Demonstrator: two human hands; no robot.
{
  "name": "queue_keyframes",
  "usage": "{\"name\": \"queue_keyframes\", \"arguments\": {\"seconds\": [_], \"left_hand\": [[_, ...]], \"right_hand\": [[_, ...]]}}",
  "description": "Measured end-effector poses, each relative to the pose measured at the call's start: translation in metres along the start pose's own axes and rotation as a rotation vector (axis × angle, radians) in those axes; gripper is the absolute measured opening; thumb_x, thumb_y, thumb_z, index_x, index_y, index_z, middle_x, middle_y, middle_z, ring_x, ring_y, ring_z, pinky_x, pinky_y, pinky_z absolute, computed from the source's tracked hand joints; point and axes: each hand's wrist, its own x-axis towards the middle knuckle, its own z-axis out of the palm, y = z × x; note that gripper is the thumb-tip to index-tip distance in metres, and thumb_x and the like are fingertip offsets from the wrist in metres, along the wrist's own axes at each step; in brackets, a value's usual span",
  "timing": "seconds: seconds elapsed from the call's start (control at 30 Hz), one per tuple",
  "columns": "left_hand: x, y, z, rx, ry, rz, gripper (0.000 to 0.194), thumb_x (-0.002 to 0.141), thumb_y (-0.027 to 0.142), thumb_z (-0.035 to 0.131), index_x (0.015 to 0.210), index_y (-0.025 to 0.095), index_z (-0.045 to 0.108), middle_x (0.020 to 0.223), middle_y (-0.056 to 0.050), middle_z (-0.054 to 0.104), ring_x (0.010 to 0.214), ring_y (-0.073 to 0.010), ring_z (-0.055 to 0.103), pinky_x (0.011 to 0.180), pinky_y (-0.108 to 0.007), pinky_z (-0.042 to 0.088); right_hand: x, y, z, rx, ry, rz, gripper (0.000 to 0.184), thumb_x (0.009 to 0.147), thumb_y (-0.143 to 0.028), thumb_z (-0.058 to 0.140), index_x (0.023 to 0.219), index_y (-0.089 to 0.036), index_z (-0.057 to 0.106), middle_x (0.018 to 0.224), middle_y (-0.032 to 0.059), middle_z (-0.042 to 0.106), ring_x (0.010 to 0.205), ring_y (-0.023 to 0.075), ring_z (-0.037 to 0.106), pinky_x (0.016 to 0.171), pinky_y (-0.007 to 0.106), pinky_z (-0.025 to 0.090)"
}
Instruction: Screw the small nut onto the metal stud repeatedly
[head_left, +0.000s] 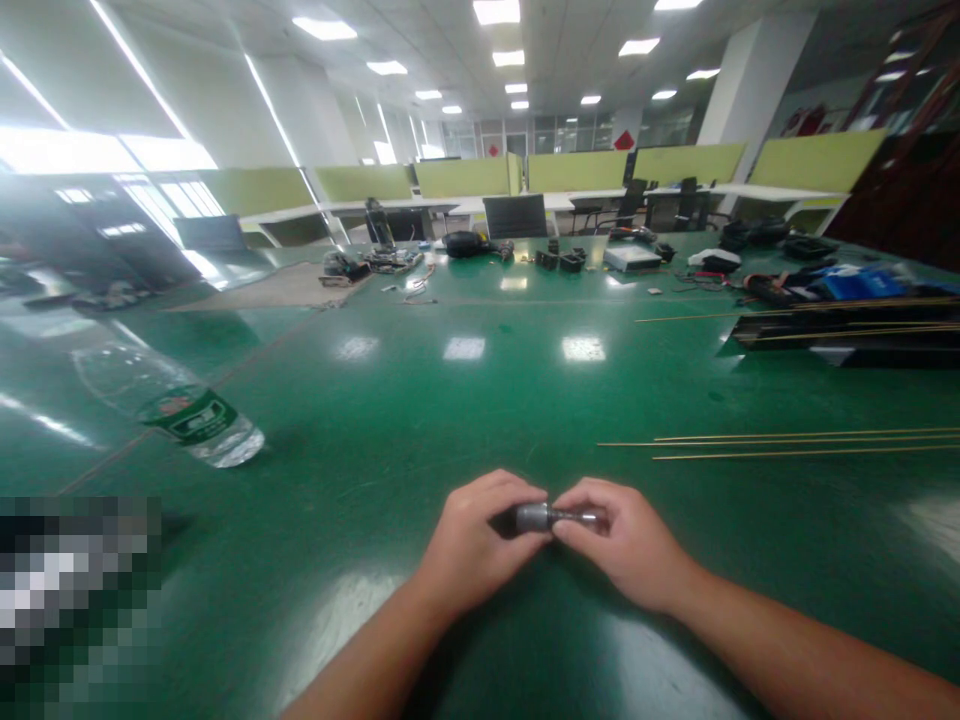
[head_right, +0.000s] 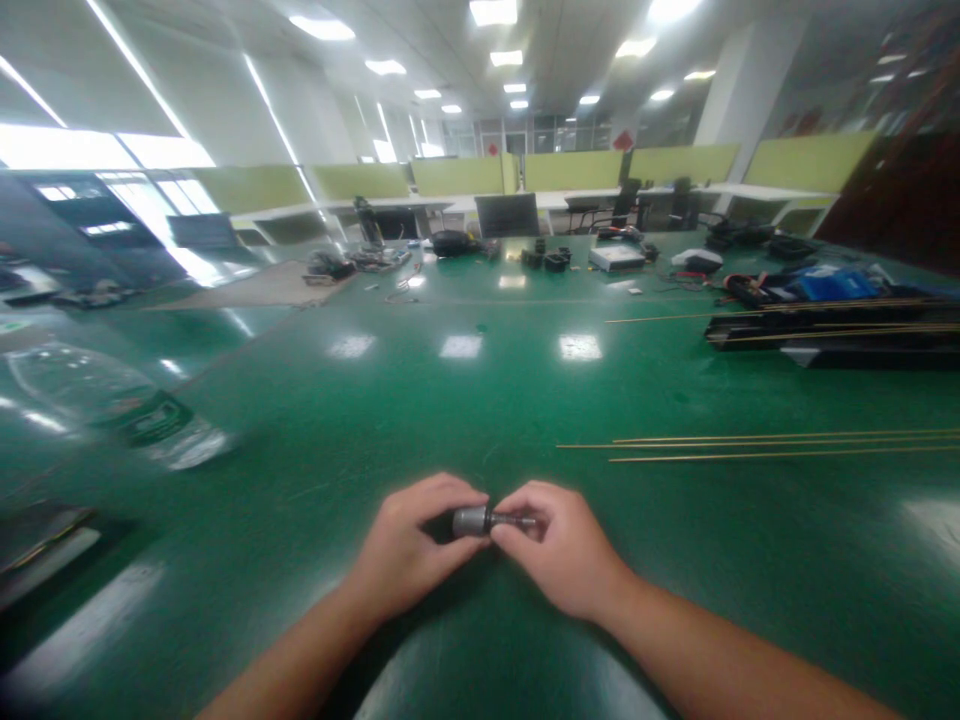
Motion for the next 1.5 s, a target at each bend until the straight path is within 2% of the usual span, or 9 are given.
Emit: {"name": "queue_keyframes", "arguments": {"seconds": [0.43,0.83,1.03,1.23,1.5], "left_hand": [[0.001,0.000,-0.003,0.025,0.011,-0.003,0.021,0.074,0.016,0.075,0.094,0.021,0.073,0.090,-0.005,0.072,0.083,-0.0176,0.067,0.075,-0.028,0.053],[0.001,-0.001,-0.006,0.035,0.017,-0.018,0.022,0.074,0.017,0.076,0.095,0.021,0.073,0.091,-0.004,0.072,0.084,-0.0171,0.067,0.076,-0.028,0.053],[0.001,-0.002,-0.007,0.034,0.017,-0.019,0.021,0.075,0.017,0.076,0.095,0.021,0.072,0.092,-0.005,0.072,0.085,-0.0177,0.067,0.077,-0.029,0.053],[0.001,-0.003,-0.009,0.061,0.038,-0.012,0.020,0.075,0.018,0.075,0.095,0.021,0.073,0.093,-0.006,0.072,0.085,-0.0186,0.067,0.078,-0.030,0.054],[0.003,-0.002,-0.013,0.103,0.058,-0.006,0.023,0.074,0.017,0.076,0.096,0.022,0.073,0.093,-0.005,0.072,0.086,-0.0183,0.067,0.078,-0.029,0.054]], "right_hand": [[0.001,0.003,0.002,0.084,0.001,0.031,0.013,0.080,-0.026,0.068,0.088,-0.017,0.072,0.087,0.0047,0.071,0.081,0.0196,0.066,0.072,0.029,0.051],[0.000,0.008,0.004,0.171,0.005,0.067,0.016,0.078,-0.026,0.069,0.090,-0.015,0.068,0.085,0.0048,0.071,0.073,0.0178,0.065,0.067,0.028,0.050],[0.001,0.009,0.004,0.151,0.009,0.077,0.015,0.078,-0.026,0.070,0.088,-0.015,0.066,0.081,0.0030,0.069,0.068,0.0156,0.062,0.061,0.024,0.046],[0.001,0.007,0.004,0.158,0.016,0.109,0.016,0.079,-0.029,0.069,0.087,-0.016,0.063,0.068,-0.0019,0.061,0.055,0.0110,0.052,0.049,0.021,0.036],[0.001,0.004,0.003,0.143,0.037,0.122,0.015,0.080,-0.028,0.067,0.088,-0.016,0.061,0.063,-0.0031,0.058,0.051,0.0106,0.051,0.047,0.020,0.034]]}}
